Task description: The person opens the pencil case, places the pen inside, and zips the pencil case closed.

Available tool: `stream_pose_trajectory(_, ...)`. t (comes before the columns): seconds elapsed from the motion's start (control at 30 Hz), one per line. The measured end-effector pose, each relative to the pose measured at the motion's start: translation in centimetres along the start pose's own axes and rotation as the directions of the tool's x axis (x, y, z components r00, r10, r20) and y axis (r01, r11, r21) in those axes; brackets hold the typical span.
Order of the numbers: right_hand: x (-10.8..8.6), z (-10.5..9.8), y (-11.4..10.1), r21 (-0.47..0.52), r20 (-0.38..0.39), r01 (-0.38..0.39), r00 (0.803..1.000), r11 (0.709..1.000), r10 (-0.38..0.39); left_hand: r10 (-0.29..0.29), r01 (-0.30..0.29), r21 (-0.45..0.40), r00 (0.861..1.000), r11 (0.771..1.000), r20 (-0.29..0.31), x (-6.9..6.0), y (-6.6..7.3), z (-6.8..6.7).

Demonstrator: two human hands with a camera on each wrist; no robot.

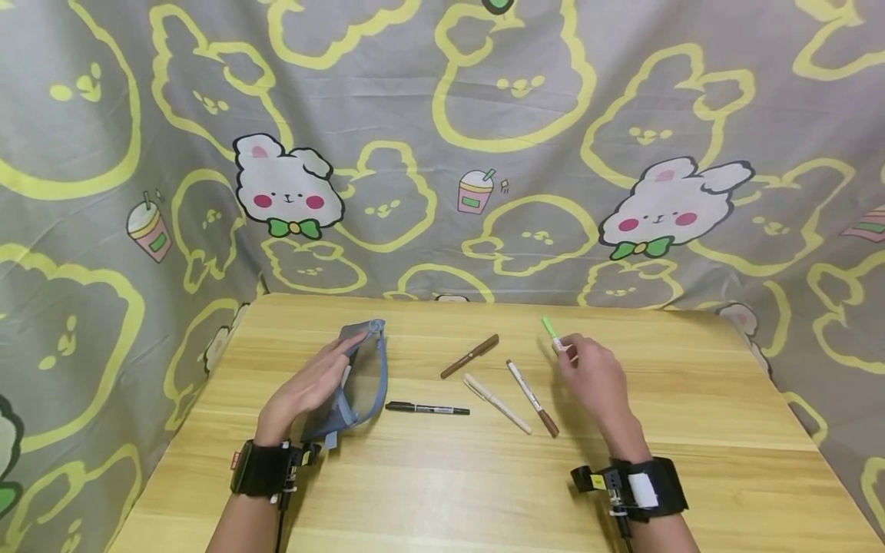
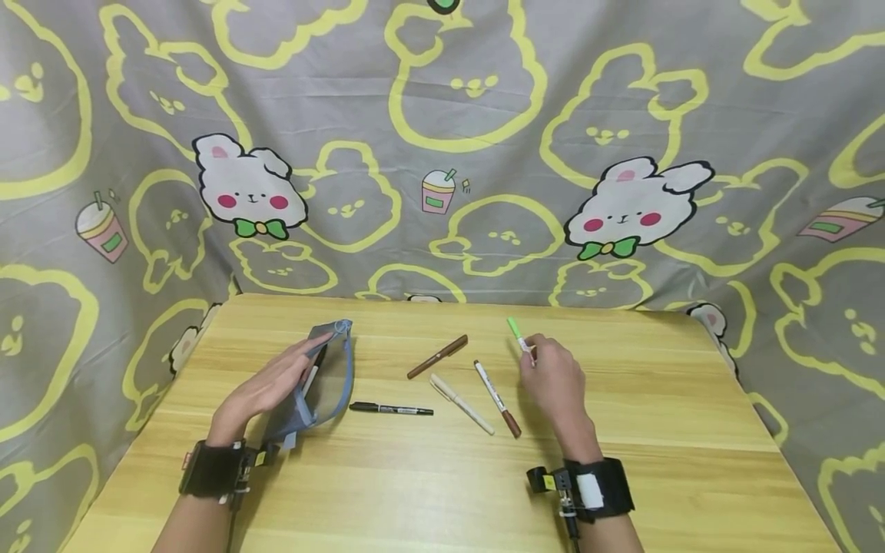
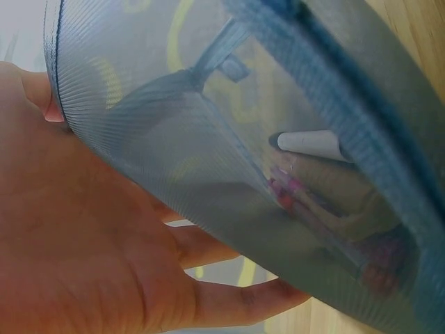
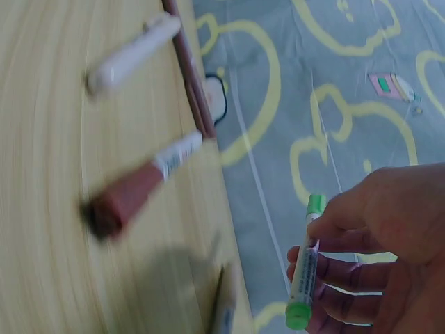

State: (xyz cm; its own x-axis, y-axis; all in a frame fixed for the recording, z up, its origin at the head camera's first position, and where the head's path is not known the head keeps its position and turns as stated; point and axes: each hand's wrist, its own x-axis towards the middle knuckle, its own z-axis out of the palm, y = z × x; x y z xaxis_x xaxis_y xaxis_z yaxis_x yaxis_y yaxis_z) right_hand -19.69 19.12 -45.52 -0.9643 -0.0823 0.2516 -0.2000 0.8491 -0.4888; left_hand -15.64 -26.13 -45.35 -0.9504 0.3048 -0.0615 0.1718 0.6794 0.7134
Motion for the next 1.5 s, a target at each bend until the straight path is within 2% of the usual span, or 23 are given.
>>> stream_pose_trajectory(0.13, -0.2, 0.8, -1.3, 0.025, 0.023, -0.005, 1.0, 1.0, 0.005, -0.016, 0.016, -0.006, 1.0, 1.0, 0.007, 0.1, 0.0, 0.1)
stream_pose_trajectory(0.4, -0.2, 2.3, -3.7, 0.061, 0.057, -0.024, 0.998, 0.998, 0.021, -0.003, 0.003, -0.008, 1.0, 1.0, 0.004, -0.1, -0.1, 0.1)
stream_pose_trajectory(0.6, -0.4, 3.5, -5.7, 0.08, 0.063, 0.017, 0.998, 0.997, -0.022, -0.011, 0.011, 0.015, 1.0, 1.0, 0.007, -0.1, 0.0, 0.2)
stream_pose_trajectory(0.8, -0.6, 4.6, -7.5, 0.113, 0.108, 0.01, 0.994, 0.994, -0.023, -0.002, 0.002, 0.028, 1.0, 1.0, 0.007, 0.1, 0.0, 0.2)
stream_pose_trajectory(1.2, -0.6, 6.2, -10.9, 0.183, 0.133, 0.031, 0.99, 0.983, -0.056, -0.005, 0.005, 0.033, 1.0, 0.999, -0.001, 0.1, 0.2, 0.2)
stream_pose_trajectory(1.33, -0.6, 6.9, -11.8, 0.212, 0.153, 0.056, 0.984, 0.976, -0.089, 0.001, -0.001, 0.04, 1.0, 0.999, -0.002, 0.1, 0.1, 0.1)
stream_pose_trajectory(1.5, -0.7, 7.9, -13.1, 0.285, 0.184, 0.102, 0.97, 0.953, -0.158, 0.015, -0.015, 0.056, 1.0, 0.998, -0.007, 0.2, 0.1, -0.1)
